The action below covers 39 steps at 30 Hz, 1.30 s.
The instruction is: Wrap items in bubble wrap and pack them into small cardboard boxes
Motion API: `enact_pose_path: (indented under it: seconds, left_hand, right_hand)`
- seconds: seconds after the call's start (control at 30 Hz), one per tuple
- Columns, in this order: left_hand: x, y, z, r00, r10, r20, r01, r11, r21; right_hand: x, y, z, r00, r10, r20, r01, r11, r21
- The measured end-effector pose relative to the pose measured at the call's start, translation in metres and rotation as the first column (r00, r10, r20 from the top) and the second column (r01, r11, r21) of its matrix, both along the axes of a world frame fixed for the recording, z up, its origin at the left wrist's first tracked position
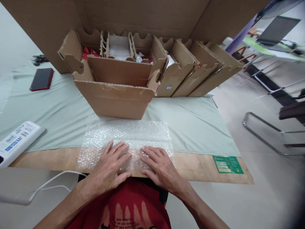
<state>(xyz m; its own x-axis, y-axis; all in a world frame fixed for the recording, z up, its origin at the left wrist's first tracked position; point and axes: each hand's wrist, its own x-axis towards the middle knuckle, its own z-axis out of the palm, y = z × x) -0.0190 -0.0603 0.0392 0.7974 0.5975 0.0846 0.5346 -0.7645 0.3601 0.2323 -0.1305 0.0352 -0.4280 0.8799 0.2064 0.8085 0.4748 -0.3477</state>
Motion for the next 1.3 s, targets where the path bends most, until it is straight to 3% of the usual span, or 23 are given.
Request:
enact_pose_path:
  seconds: [0.1,0.17,0.37,0.5,0.63,0.77,0.9,1.0,1.13,1.2,1.3]
  left_hand:
    - [0.002,-0.004,-0.002,1.0,0.013,-0.012,-0.013,1.0,0.016]
    - [0.003,-0.005,-0.002,1.0,0.025,-0.006,-0.025,0.999,0.031]
    - [-0.012,0.011,0.0,0.987,0.07,0.143,-0.089,0.988,0.126]
    - [-0.024,0.027,0.005,0.968,0.129,0.214,-0.163,0.975,0.15]
    - [-0.022,0.037,0.01,0.965,0.183,0.187,-0.202,0.975,0.091]
    - [-0.023,0.046,0.015,0.975,0.204,0.09,-0.201,0.979,-0.048]
    - [-0.042,0.057,0.028,0.963,0.268,-0.024,-0.268,0.951,-0.153]
    - [-0.061,0.065,0.039,0.881,0.467,-0.076,-0.473,0.861,-0.186]
    - [-0.069,0.07,0.041,0.658,0.753,-0.029,-0.729,0.626,-0.276]
    - [-0.065,0.072,0.037,0.564,0.824,0.064,-0.751,0.543,-0.377]
    - [-0.055,0.076,0.03,0.501,0.856,0.127,-0.709,0.49,-0.507]
  right_hand:
    - [-0.004,-0.002,-0.008,1.0,-0.009,-0.001,0.009,0.989,0.147]
    - [-0.004,0.0,-0.008,0.999,-0.021,-0.041,0.028,0.984,0.177]
    - [0.013,0.018,0.022,0.956,-0.189,-0.226,0.173,0.981,-0.089]
    - [0.028,0.016,0.037,0.992,-0.086,-0.093,0.064,0.975,-0.211]
    - [0.034,0.005,0.031,1.0,-0.025,-0.018,0.019,0.963,-0.268]
    - [0.045,0.006,0.022,0.965,-0.216,-0.145,0.172,0.948,-0.266]
    - [0.063,0.023,0.022,0.829,-0.453,-0.328,0.295,0.853,-0.431]
    - [0.071,0.034,0.022,0.701,-0.571,-0.428,0.33,0.791,-0.516]
    - [0.072,0.042,0.016,0.589,-0.655,-0.474,0.368,0.739,-0.564]
    - [0.072,0.045,0.013,0.573,-0.666,-0.478,0.394,0.735,-0.552]
    - [0.071,0.048,0.009,0.568,-0.666,-0.484,0.423,0.74,-0.523]
